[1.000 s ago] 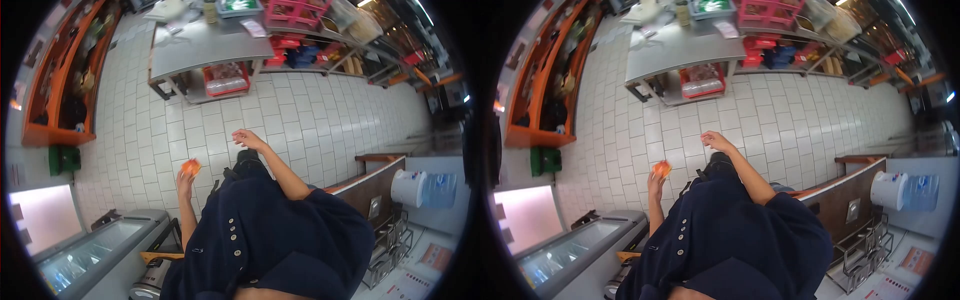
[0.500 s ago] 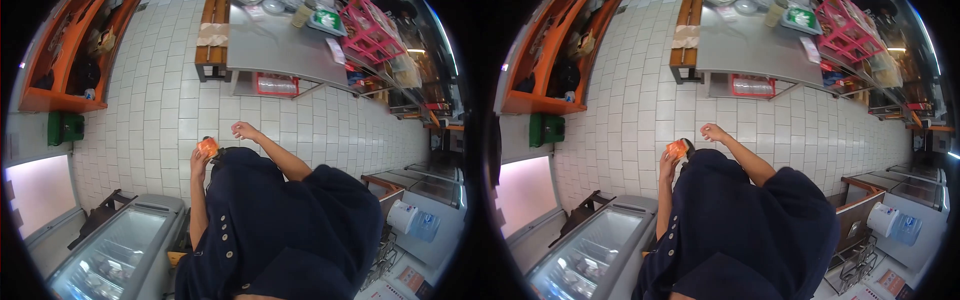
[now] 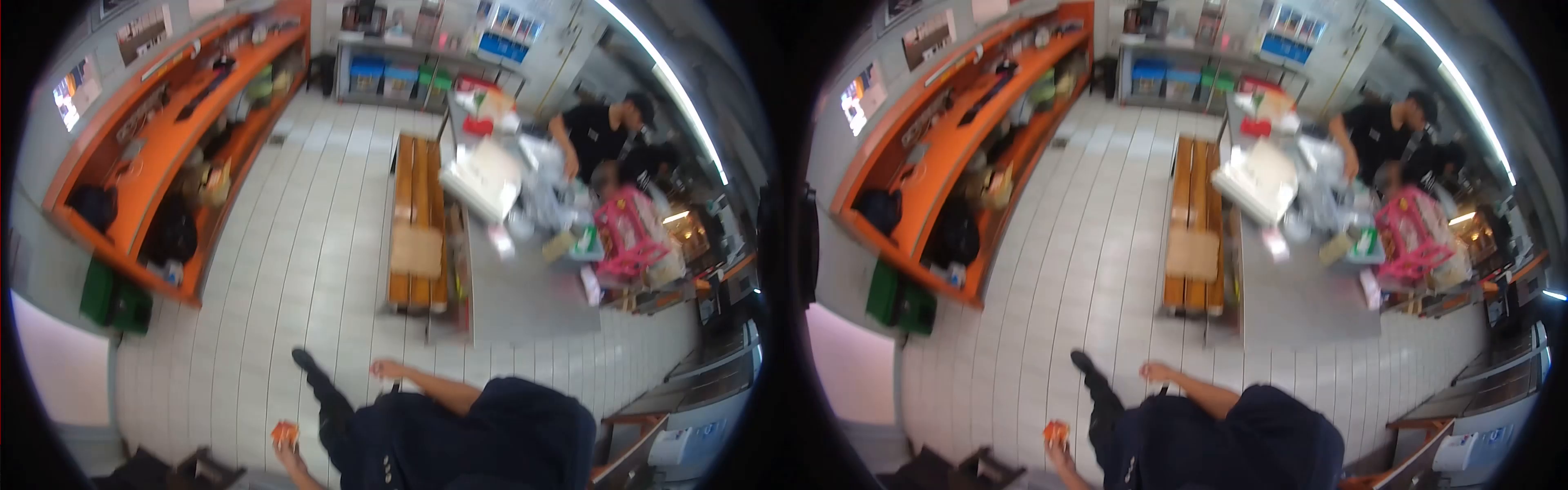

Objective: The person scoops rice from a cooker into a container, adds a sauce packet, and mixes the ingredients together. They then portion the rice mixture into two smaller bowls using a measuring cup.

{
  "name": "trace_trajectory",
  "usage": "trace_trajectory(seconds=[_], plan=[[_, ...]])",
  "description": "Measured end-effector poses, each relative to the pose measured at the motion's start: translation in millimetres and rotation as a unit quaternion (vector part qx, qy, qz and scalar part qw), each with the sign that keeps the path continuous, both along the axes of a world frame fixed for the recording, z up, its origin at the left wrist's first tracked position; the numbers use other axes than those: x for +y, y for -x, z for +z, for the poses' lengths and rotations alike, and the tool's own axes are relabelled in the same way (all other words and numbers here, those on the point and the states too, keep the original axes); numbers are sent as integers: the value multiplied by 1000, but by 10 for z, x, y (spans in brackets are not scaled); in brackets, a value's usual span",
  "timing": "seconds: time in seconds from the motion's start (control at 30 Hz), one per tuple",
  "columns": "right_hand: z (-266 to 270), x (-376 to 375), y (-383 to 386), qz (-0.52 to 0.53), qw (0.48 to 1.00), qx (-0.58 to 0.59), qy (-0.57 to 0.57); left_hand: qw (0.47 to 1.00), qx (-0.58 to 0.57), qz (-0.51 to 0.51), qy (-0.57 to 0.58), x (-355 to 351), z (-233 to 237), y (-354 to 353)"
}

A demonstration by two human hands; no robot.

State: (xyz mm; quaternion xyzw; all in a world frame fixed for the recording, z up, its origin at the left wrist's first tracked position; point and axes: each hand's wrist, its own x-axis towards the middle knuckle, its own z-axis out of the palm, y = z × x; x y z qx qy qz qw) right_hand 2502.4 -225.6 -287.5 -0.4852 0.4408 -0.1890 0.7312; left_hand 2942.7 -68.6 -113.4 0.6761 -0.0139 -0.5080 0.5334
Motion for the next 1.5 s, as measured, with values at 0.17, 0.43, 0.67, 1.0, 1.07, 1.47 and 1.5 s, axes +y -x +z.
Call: trace_trajectory(seconds=[0.17, 0.43, 0.67, 1.0, 1.07, 1.47, 1.5], plan=[[377, -919, 128, 63, 926, 364, -82, 983, 30, -114, 143, -2188, -11, -282], [1468, -2351, 55, -191, 954, 215, -83, 923, 20, -306, 234, -5831, 1264, 371], [1172, -3159, 315, -361, 894, 229, -131, 887, 128, -388, 214, -7726, 826, 1312], [746, -3640, 865, -289, 886, 226, -284, 912, 119, -380, 97, -9303, 690, 2074], [875, -4244, 1038, -321, 875, 208, -298, 917, 105, -375, 82, -9654, 749, 2269], [902, -6965, 2126, -575, 748, 214, -251, 811, 85, -578, -34, -11884, -168, 4011], [863, -7026, 2196, -593, 734, 226, -241, 783, 81, -615, -48, -12085, -197, 4240]])
